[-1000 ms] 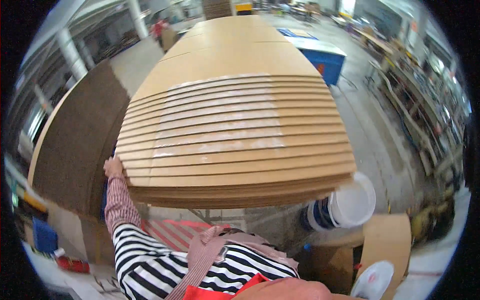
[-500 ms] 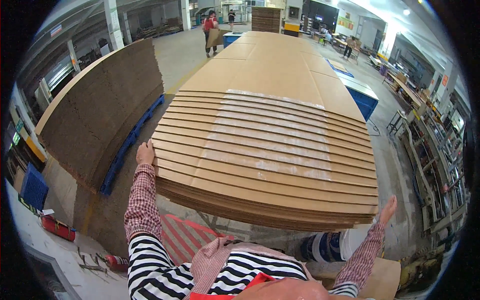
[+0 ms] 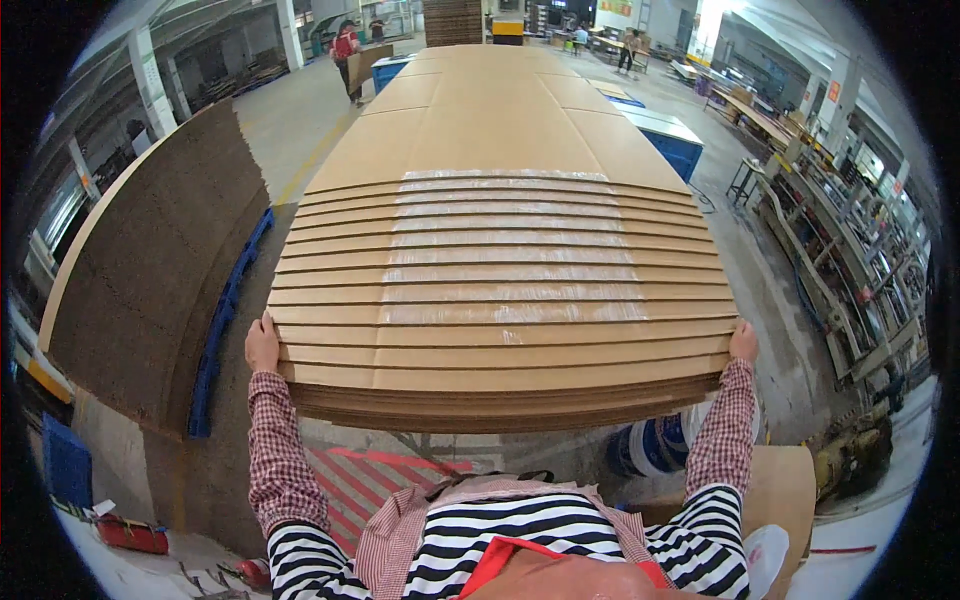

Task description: Apply glue to the edges of stacked cardboard sheets using a handheld brush.

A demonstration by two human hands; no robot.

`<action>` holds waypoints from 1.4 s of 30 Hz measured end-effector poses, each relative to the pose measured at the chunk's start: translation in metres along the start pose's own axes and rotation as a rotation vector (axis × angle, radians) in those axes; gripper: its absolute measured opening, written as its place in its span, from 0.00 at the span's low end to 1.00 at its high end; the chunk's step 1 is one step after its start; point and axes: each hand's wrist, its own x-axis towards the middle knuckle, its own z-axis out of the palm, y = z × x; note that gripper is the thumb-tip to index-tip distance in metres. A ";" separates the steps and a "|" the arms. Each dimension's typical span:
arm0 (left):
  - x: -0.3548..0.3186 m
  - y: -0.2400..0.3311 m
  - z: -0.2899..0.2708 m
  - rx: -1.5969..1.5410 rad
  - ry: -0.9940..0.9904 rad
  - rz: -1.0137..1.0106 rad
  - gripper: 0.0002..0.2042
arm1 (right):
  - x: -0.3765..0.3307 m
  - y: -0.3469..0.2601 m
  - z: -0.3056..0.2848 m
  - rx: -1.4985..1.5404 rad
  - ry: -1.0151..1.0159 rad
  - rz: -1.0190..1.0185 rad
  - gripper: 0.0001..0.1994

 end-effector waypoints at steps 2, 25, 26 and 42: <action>-0.001 0.004 0.000 0.016 -0.017 -0.025 0.25 | -0.002 -0.001 -0.004 -0.028 -0.018 0.019 0.21; 0.005 -0.015 -0.002 -0.056 0.038 0.015 0.22 | -0.004 -0.013 0.003 0.025 -0.049 0.011 0.19; 0.004 -0.011 -0.006 -0.034 0.055 0.023 0.22 | -0.004 -0.011 0.004 0.028 -0.040 0.007 0.19; -0.007 0.002 -0.007 -0.047 0.028 -0.051 0.20 | 0.013 0.020 0.011 -0.036 -0.055 -0.013 0.20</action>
